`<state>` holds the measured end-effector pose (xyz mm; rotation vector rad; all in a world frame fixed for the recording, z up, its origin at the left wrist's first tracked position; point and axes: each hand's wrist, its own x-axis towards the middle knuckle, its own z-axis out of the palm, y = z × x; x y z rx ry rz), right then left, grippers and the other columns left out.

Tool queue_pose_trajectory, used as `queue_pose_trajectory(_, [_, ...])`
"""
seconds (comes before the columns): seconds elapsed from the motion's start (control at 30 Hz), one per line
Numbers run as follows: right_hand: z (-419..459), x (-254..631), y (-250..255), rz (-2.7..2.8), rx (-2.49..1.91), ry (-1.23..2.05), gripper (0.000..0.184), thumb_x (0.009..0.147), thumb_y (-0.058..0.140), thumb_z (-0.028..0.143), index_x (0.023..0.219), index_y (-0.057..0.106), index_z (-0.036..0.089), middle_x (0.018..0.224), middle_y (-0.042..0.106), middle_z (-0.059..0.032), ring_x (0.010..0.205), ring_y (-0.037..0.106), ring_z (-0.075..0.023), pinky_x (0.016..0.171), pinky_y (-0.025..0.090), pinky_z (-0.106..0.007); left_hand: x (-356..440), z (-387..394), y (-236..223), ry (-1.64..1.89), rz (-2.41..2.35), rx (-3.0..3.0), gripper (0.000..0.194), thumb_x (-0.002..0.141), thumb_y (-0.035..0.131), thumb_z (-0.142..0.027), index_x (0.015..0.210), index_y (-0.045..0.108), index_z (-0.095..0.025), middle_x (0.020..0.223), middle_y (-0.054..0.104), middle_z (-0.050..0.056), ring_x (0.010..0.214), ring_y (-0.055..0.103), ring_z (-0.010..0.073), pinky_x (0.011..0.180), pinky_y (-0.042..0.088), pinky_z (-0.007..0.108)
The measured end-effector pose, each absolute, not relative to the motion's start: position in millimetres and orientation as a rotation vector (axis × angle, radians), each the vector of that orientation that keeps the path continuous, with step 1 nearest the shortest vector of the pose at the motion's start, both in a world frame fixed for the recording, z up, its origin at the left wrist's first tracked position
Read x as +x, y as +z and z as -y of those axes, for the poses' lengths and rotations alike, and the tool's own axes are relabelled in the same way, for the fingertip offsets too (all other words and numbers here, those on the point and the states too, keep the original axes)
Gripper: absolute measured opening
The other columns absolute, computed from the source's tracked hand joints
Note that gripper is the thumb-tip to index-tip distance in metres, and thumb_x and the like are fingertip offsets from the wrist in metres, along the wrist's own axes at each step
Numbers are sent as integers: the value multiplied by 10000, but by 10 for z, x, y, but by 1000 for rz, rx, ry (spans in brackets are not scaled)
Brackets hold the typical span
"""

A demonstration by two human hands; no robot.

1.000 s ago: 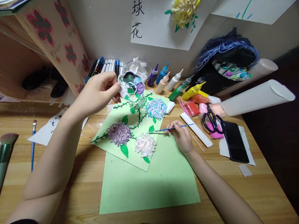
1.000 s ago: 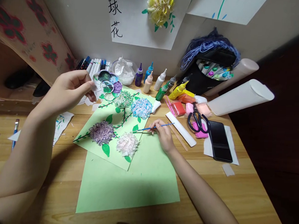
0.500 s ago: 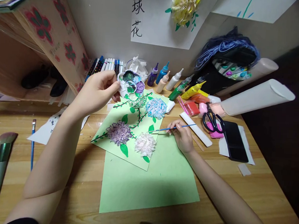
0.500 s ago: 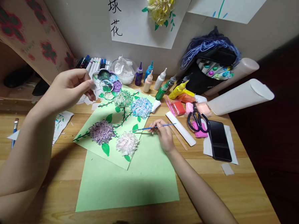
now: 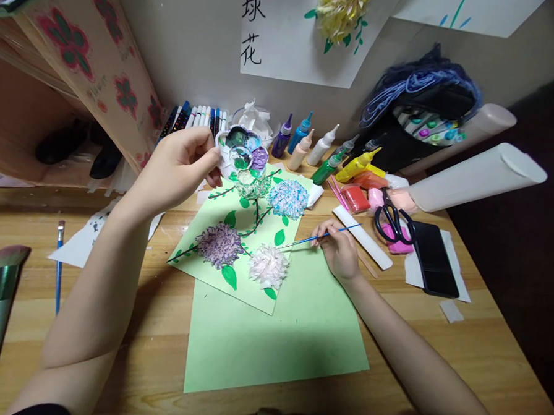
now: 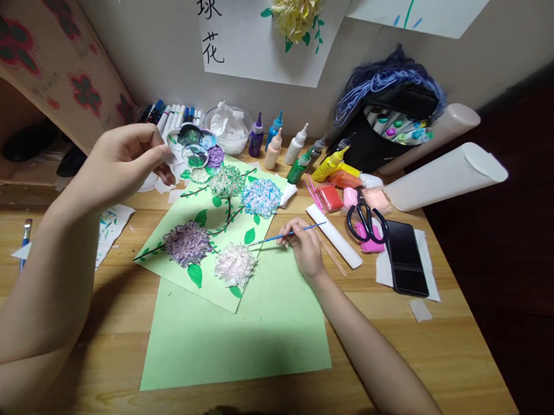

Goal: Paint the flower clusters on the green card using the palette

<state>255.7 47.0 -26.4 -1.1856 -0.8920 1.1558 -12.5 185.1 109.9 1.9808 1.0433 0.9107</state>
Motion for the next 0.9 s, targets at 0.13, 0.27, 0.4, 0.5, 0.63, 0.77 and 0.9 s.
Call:
queue_pose_trajectory(0.13, [-481, 2560, -276, 854, -1182, 1147, 220, 847, 513, 336, 686, 576, 200, 634, 557, 2, 572, 545, -131, 516, 380, -256, -131, -1856, 1093, 931, -1024, 1960, 270, 840, 530, -110, 584, 474, -179, 520, 603, -36, 498, 629, 98, 477, 473, 193])
queue_pose_trajectory(0.27, [-482, 2564, -285, 882, -1186, 1196, 223, 841, 519, 337, 680, 581, 195, 627, 561, -1, 567, 535, -132, 521, 385, -258, -133, -1861, 1086, 939, -1007, 1944, 274, 843, 525, -102, 586, 466, -176, 521, 604, -31, 493, 623, 96, 476, 467, 195])
queue_pose_trajectory(0.4, [-492, 2568, -286, 832, -1172, 1129, 214, 849, 505, 327, 681, 554, 203, 619, 541, 7, 561, 523, -127, 513, 376, -251, -127, -1859, 1078, 938, -1004, 1952, 271, 840, 526, -109, 584, 468, -177, 517, 602, -37, 494, 628, 95, 470, 465, 188])
queue_pose_trajectory(0.5, [-496, 2560, -284, 852, -1216, 1140, 218, 841, 517, 350, 688, 564, 203, 626, 552, 3, 569, 530, -129, 513, 372, -252, -124, -1858, 1073, 935, -1005, 1961, 273, 837, 531, -115, 579, 468, -180, 509, 598, -44, 490, 626, 91, 468, 468, 186])
queue_pose_trajectory(0.63, [-501, 2552, -283, 832, -1212, 1142, 213, 816, 533, 349, 665, 566, 202, 613, 556, 2, 551, 521, -127, 511, 371, -255, -129, -1865, 1065, 933, -1002, 1962, 257, 834, 535, -120, 589, 484, -178, 508, 597, -40, 492, 633, 94, 472, 473, 185])
queue_pose_trajectory(0.77, [-507, 2555, -282, 840, -1234, 1110, 220, 826, 521, 359, 668, 554, 210, 596, 553, 7, 547, 523, -132, 504, 368, -256, -135, -1871, 1061, 934, -1007, 1978, 251, 837, 533, -140, 593, 487, -179, 520, 596, -42, 501, 631, 91, 474, 469, 178])
queue_pose_trajectory(0.9, [-504, 2555, -276, 878, -1241, 1124, 233, 833, 518, 362, 665, 545, 204, 603, 553, 9, 544, 526, -126, 506, 372, -254, -134, -1869, 1065, 939, -1007, 1976, 262, 834, 537, -148, 584, 468, -183, 520, 588, -45, 500, 624, 85, 474, 468, 173])
